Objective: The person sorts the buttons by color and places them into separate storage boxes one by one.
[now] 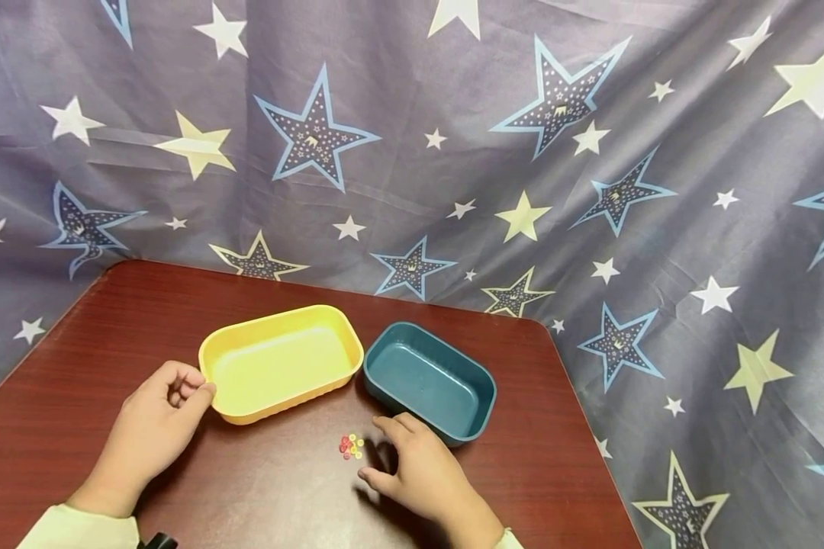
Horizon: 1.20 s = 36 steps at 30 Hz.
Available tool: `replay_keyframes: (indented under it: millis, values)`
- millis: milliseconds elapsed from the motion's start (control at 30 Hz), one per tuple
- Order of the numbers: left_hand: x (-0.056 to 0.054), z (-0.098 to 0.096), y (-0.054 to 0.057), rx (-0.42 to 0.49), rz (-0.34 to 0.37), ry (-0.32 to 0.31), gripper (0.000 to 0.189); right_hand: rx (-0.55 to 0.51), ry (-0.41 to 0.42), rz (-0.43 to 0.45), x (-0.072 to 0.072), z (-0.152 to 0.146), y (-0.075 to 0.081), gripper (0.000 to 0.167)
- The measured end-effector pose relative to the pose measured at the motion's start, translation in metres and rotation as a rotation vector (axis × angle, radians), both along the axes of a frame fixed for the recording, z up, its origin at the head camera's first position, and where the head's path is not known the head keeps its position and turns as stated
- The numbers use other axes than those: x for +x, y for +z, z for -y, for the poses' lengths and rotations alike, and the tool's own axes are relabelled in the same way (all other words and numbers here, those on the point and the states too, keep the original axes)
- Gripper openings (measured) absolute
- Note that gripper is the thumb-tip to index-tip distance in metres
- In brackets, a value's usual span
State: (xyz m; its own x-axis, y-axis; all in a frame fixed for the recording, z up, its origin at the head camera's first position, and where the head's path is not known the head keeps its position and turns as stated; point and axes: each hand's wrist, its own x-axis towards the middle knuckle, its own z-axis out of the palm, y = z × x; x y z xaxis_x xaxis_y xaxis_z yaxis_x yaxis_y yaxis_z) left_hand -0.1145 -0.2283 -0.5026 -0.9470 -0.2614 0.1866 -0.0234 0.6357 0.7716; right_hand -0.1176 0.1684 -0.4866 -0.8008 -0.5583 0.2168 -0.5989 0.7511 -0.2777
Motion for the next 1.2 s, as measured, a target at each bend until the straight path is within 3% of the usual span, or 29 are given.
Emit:
replay_keyframes:
  millis: [267,533,833,1200]
  values:
    - [-0.005,0.006,-0.014,0.152,0.104,-0.035,0.027,-0.048,-0.039,0.099,-0.005,0.01,-0.011,0.047]
    - [-0.011,0.004,-0.023,0.33,0.164,-0.067,0.03,-0.05,-0.084,0.143,-0.01,0.021,-0.022,0.039]
    - [-0.013,0.007,-0.028,0.345,0.237,-0.069,0.04,-0.022,-0.119,0.114,-0.011,0.028,-0.028,0.026]
    - [-0.012,0.004,-0.035,0.252,0.206,-0.065,0.041,-0.061,-0.101,0.107,-0.013,0.032,-0.029,0.007]
